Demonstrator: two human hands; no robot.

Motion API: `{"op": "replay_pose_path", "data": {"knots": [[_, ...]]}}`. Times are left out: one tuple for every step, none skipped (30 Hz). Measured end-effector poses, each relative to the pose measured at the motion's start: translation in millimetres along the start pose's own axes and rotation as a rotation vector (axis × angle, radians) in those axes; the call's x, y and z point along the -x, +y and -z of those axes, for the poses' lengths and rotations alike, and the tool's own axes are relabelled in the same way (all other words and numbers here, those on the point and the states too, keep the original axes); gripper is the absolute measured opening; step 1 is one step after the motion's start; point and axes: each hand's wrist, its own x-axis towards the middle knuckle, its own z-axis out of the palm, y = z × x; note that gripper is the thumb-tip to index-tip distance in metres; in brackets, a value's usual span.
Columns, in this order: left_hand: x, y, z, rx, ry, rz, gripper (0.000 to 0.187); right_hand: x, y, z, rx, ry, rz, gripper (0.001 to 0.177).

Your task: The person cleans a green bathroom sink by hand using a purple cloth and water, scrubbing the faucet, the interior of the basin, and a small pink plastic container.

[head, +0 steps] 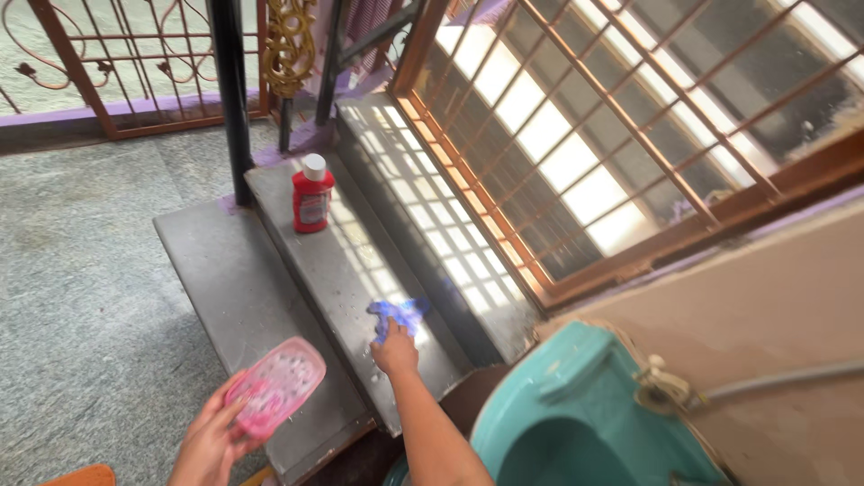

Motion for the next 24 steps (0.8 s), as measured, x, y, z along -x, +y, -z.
{"op": "replay_pose_path", "data": {"knots": [[-6, -5, 12, -0.001, 0.028, 0.023, 0.054, -17, 2, -9, 0.002, 0.001, 0.018, 0.083], [-14, -9, 22, -0.003, 0.045, 0.044, 0.054, -34, 6, -11, -0.006, -0.027, -0.120, 0.089], [-23, -18, 23, 0.013, 0.060, 0.055, 0.054, -51, 8, -12, -0.015, -0.054, -0.258, 0.096], [-32, -25, 25, 0.024, 0.072, 0.067, 0.054, -63, 8, -15, -0.020, -0.053, -0.248, 0.096], [-42, -29, 26, 0.032, 0.079, 0.075, 0.054, -74, 9, -19, 0.005, -0.074, -0.242, 0.091], [-46, -36, 29, 0.030, 0.083, 0.095, 0.055, -79, 13, -30, 0.030, -0.103, -0.248, 0.086], [-49, -40, 30, 0.031, 0.084, 0.109, 0.055, -81, 17, -44, 0.025, -0.110, -0.250, 0.086], [-54, -41, 29, 0.026, 0.075, 0.113, 0.055, -82, 22, -59, 0.052, -0.091, -0.214, 0.070], [-56, -41, 29, 0.026, 0.069, 0.123, 0.056, -85, 25, -70, 0.080, -0.071, -0.178, 0.056], [-54, -39, 28, 0.020, 0.059, 0.130, 0.056, -85, 26, -78, 0.068, -0.078, -0.184, 0.056], [-51, -36, 26, 0.013, 0.049, 0.133, 0.056, -83, 28, -80, 0.050, 0.004, -0.209, 0.045], [-45, -28, 26, 0.000, 0.038, 0.136, 0.057, -72, 24, -82, 0.024, 0.082, -0.239, 0.037], [-38, -21, 23, -0.013, 0.024, 0.138, 0.057, -58, 19, -76, 0.004, 0.070, -0.250, 0.037], [-30, -11, 17, -0.028, 0.011, 0.141, 0.058, -41, 12, -63, -0.091, 0.133, -0.290, 0.031], [-19, -6, 14, -0.037, -0.010, 0.144, 0.058, -22, 0, -45, -0.184, 0.196, -0.334, 0.026], [-9, 3, 8, -0.034, -0.023, 0.131, 0.059, -3, -14, -19, -0.284, 0.237, -0.351, 0.022], [-1, 14, 1, -0.030, -0.036, 0.116, 0.059, 19, -30, 9, -0.384, 0.279, -0.369, 0.020], [5, 17, -14, -0.004, -0.065, 0.107, 0.060, 44, -38, 40, -0.392, 0.308, -0.281, 0.020], [13, 21, -30, 0.019, -0.103, 0.099, 0.060, 73, -46, 69, -0.399, 0.338, -0.192, 0.027], [15, 29, -51, 0.036, -0.152, 0.092, 0.061, 103, -52, 100, -0.354, 0.360, -0.079, 0.025], [20, 37, -72, 0.046, -0.257, 0.056, 0.061, 134, -54, 129, -0.306, 0.381, 0.034, 0.024], [24, 40, -95, 0.061, -0.381, 0.024, 0.062, 165, -48, 156, -0.306, 0.396, -0.005, 0.024], [32, 40, -117, 0.069, -0.492, 0.008, 0.062, 195, -38, 182, -0.232, 0.474, 0.079, 0.024], [39, 41, -143, 0.054, -0.539, 0.023, 0.062, 218, -25, 211, -0.150, 0.572, 0.164, 0.025]]}}
